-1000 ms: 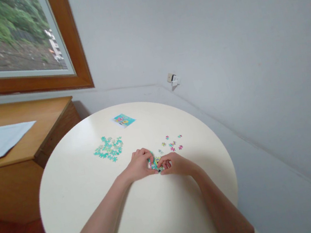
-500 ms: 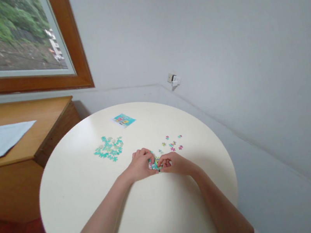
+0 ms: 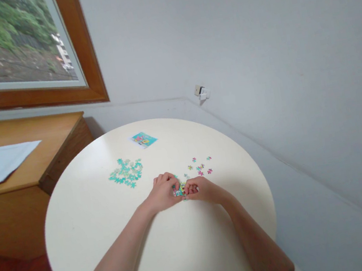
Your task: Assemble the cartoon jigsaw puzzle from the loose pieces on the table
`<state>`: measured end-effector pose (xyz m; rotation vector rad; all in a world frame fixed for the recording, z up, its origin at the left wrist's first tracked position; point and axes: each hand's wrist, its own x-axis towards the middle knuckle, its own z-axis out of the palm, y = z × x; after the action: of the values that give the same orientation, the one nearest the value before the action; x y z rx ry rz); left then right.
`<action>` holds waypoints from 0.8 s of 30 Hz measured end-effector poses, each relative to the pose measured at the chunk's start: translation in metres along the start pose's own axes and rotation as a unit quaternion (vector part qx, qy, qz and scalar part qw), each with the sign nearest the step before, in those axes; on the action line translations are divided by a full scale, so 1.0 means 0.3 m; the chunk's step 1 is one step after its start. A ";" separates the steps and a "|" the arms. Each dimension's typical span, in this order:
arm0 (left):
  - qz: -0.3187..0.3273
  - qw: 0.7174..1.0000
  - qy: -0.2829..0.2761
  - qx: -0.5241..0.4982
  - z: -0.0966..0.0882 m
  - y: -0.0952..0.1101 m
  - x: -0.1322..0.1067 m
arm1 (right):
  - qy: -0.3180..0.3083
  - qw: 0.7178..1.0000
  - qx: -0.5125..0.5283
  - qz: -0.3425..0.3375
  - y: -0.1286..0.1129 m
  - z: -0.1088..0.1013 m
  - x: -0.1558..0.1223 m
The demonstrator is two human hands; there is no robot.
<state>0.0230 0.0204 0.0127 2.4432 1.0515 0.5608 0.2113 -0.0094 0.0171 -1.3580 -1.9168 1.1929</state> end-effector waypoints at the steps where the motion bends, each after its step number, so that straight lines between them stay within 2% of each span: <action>1: -0.003 1.000 0.001 0.001 0.002 0.003 0.000 | 0.005 1.000 -0.004 0.003 0.000 0.002 0.001; 8: -0.010 1.000 0.006 -0.005 0.006 0.011 -0.001 | 0.030 0.999 -0.034 0.007 0.007 0.013 0.009; 13: -0.018 0.999 0.023 -0.025 0.008 0.012 -0.002 | 0.066 0.998 0.005 -0.010 0.012 0.014 0.015; 18: -0.018 0.993 0.072 -0.087 0.026 0.010 0.006 | 0.196 0.979 0.050 -0.035 0.008 0.000 0.022; 22: -0.042 0.972 0.175 -0.154 0.021 -0.005 0.025 | 0.342 0.934 0.074 -0.067 0.012 -0.004 0.027; 24: -0.070 0.952 0.235 -0.183 0.009 -0.030 0.034 | 0.390 0.909 0.130 -0.066 -0.004 -0.004 0.033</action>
<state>0.0258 0.0331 0.0078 1.9350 1.1605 1.2106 0.2080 -0.0001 0.0180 -1.2664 -1.2045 0.6483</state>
